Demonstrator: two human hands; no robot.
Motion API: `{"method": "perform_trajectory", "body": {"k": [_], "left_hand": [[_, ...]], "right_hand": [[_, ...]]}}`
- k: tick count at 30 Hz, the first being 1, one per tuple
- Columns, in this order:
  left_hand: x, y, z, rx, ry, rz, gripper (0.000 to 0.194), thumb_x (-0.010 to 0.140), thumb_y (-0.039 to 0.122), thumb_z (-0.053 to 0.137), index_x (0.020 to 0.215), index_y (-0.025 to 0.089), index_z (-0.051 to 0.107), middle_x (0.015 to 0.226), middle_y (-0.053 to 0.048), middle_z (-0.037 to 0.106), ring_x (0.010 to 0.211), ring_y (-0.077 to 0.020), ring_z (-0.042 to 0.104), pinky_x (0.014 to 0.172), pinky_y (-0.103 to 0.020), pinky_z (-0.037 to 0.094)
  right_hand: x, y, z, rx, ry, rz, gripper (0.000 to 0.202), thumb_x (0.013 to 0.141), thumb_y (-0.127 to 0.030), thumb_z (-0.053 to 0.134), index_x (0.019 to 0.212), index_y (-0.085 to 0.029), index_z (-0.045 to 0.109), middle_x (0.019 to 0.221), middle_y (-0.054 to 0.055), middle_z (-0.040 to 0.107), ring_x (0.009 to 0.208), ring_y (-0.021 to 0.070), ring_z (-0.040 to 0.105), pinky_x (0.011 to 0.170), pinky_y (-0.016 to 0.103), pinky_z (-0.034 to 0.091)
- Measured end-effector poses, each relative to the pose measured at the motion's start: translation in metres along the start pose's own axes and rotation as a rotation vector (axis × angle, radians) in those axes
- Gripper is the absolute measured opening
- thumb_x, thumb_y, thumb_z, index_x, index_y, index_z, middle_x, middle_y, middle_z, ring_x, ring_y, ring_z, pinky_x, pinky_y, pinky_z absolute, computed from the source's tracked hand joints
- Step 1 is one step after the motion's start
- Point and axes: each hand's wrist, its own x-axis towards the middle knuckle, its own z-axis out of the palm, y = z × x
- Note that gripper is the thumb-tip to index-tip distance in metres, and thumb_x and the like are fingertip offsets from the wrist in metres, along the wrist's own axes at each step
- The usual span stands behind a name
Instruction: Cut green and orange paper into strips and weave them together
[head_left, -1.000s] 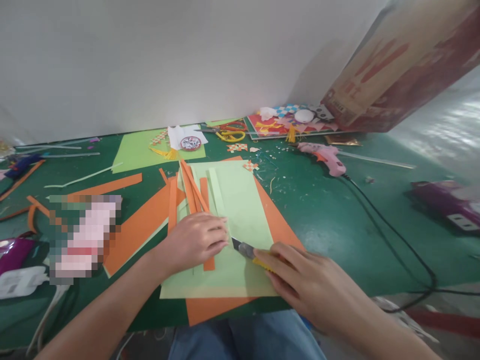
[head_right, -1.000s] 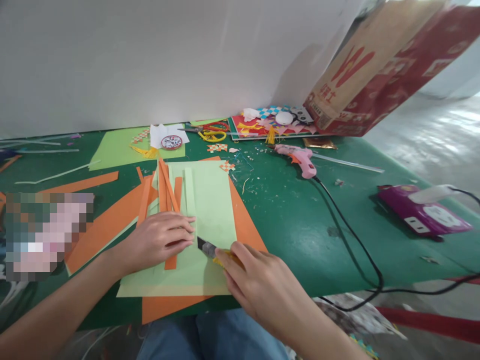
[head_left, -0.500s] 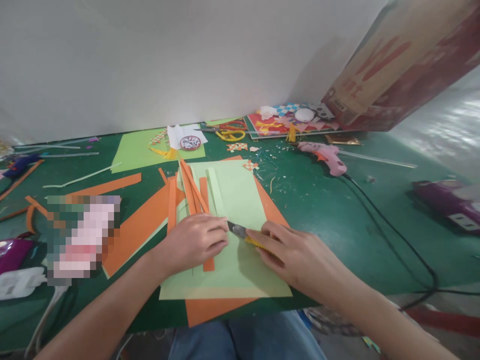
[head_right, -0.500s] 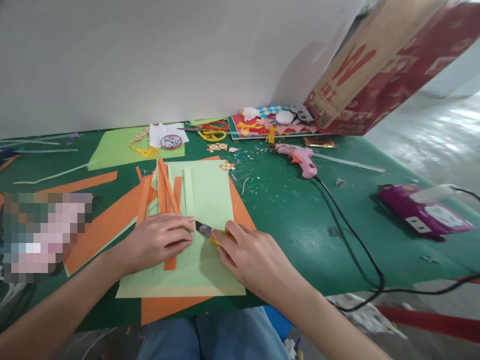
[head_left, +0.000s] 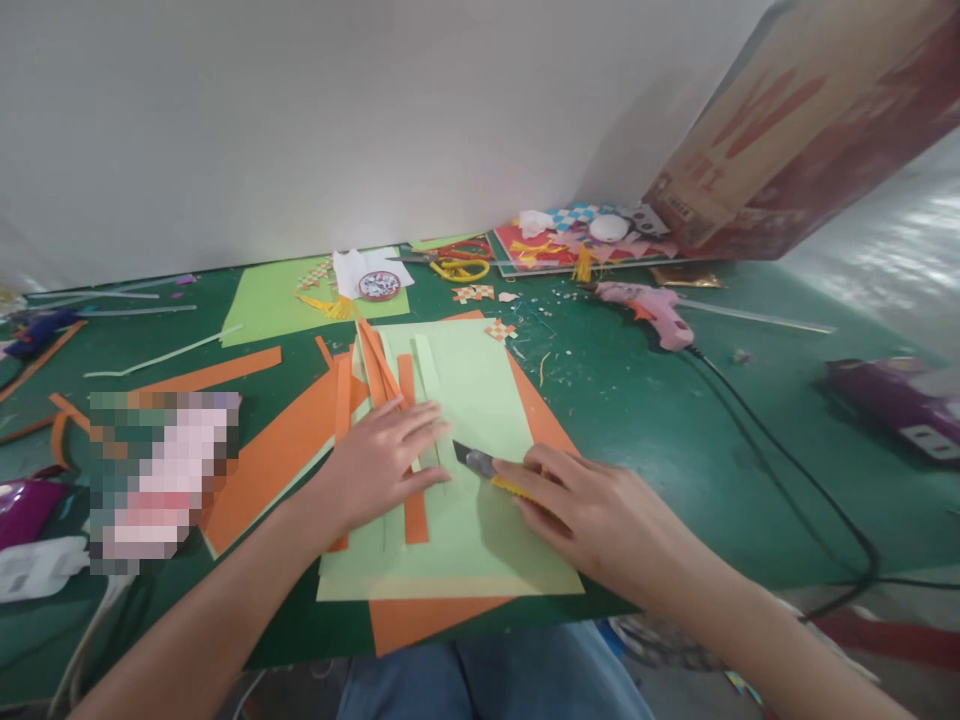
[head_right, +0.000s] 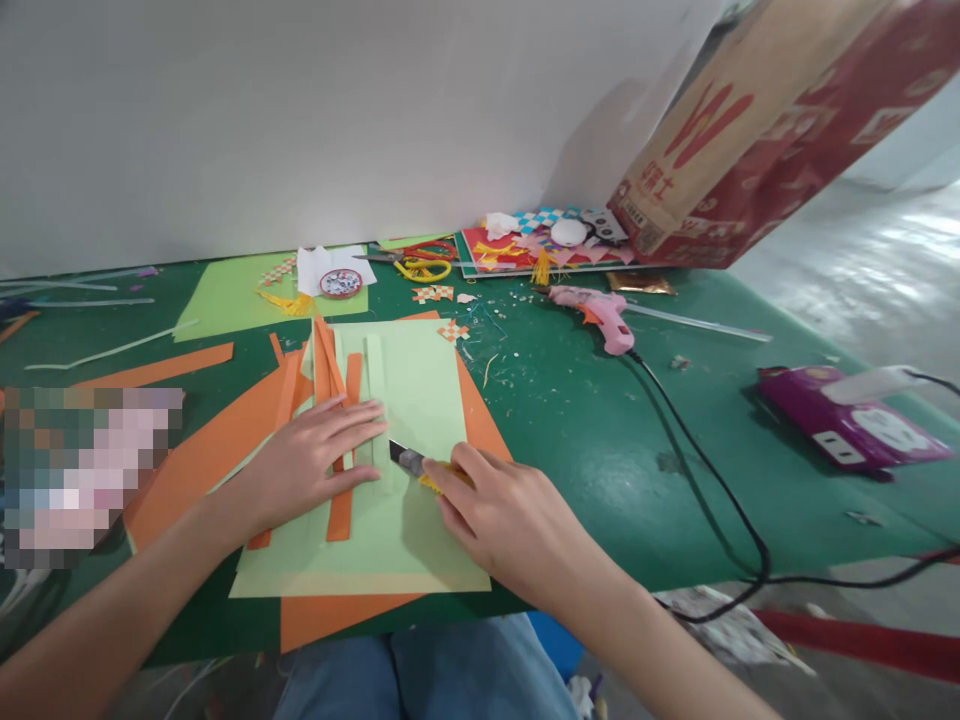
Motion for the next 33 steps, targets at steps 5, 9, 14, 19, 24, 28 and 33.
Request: {"method": "perform_trajectory", "body": {"k": [5, 9, 14, 19, 24, 28, 33], "left_hand": [[-0.001, 0.003, -0.001, 0.007, -0.052, -0.009, 0.053, 0.090, 0.055, 0.040, 0.119, 0.016, 0.061, 0.131, -0.009, 0.055, 0.124, -0.0239, 0.050, 0.107, -0.043, 0.038], [-0.002, 0.007, -0.001, 0.001, -0.007, 0.034, 0.048, 0.090, 0.053, 0.044, 0.113, 0.015, 0.064, 0.122, -0.008, 0.063, 0.117, -0.0237, 0.056, 0.104, -0.043, 0.041], [-0.003, 0.011, 0.000, 0.008, 0.081, 0.106, 0.035, 0.092, 0.043, 0.048, 0.097, 0.016, 0.069, 0.106, -0.006, 0.071, 0.101, -0.0207, 0.066, 0.096, -0.037, 0.049], [-0.002, 0.012, 0.001, 0.032, 0.151, 0.156, 0.032, 0.095, 0.031, 0.043, 0.092, 0.015, 0.070, 0.100, -0.004, 0.073, 0.095, -0.0180, 0.068, 0.089, -0.032, 0.054], [-0.002, 0.012, 0.000, 0.044, 0.169, 0.167, 0.032, 0.096, 0.026, 0.041, 0.095, 0.014, 0.071, 0.099, -0.004, 0.073, 0.094, -0.0175, 0.068, 0.088, -0.031, 0.055], [-0.002, 0.012, 0.000, 0.036, 0.171, 0.171, 0.034, 0.096, 0.027, 0.040, 0.094, 0.014, 0.071, 0.098, -0.004, 0.073, 0.094, -0.0174, 0.069, 0.087, -0.031, 0.056], [-0.002, 0.012, 0.001, 0.037, 0.174, 0.169, 0.034, 0.096, 0.026, 0.040, 0.093, 0.014, 0.071, 0.098, -0.004, 0.073, 0.094, -0.0172, 0.069, 0.086, -0.031, 0.056]], "right_hand": [[-0.003, 0.000, -0.003, 0.017, -0.028, -0.014, 0.029, 0.090, -0.018, 0.039, 0.108, -0.017, 0.062, 0.079, 0.003, 0.059, 0.056, 0.0103, 0.055, 0.048, 0.023, 0.038], [-0.008, -0.003, -0.008, 0.029, -0.062, -0.027, 0.030, 0.092, -0.019, 0.037, 0.113, -0.017, 0.059, 0.081, 0.003, 0.059, 0.056, 0.0104, 0.055, 0.048, 0.024, 0.038], [-0.016, -0.013, -0.013, 0.083, -0.072, -0.003, 0.031, 0.092, -0.018, 0.034, 0.110, -0.017, 0.059, 0.079, 0.003, 0.058, 0.056, 0.0099, 0.054, 0.048, 0.024, 0.040], [-0.018, -0.024, -0.013, -0.009, -0.043, -0.027, 0.030, 0.091, -0.016, 0.034, 0.108, -0.015, 0.059, 0.076, 0.003, 0.058, 0.055, 0.0100, 0.056, 0.044, 0.024, 0.037], [-0.014, -0.027, -0.010, -0.021, -0.022, -0.025, 0.034, 0.092, -0.015, 0.031, 0.112, -0.013, 0.059, 0.074, 0.003, 0.056, 0.051, 0.0096, 0.054, 0.043, 0.025, 0.037], [-0.014, -0.027, -0.009, -0.005, -0.023, -0.014, 0.035, 0.093, -0.016, 0.030, 0.110, -0.013, 0.060, 0.075, 0.003, 0.056, 0.051, 0.0096, 0.054, 0.043, 0.024, 0.037], [-0.016, -0.026, -0.012, -0.015, -0.008, -0.009, 0.036, 0.093, -0.015, 0.028, 0.109, -0.013, 0.060, 0.073, 0.002, 0.056, 0.048, 0.0086, 0.053, 0.041, 0.024, 0.035]]}}
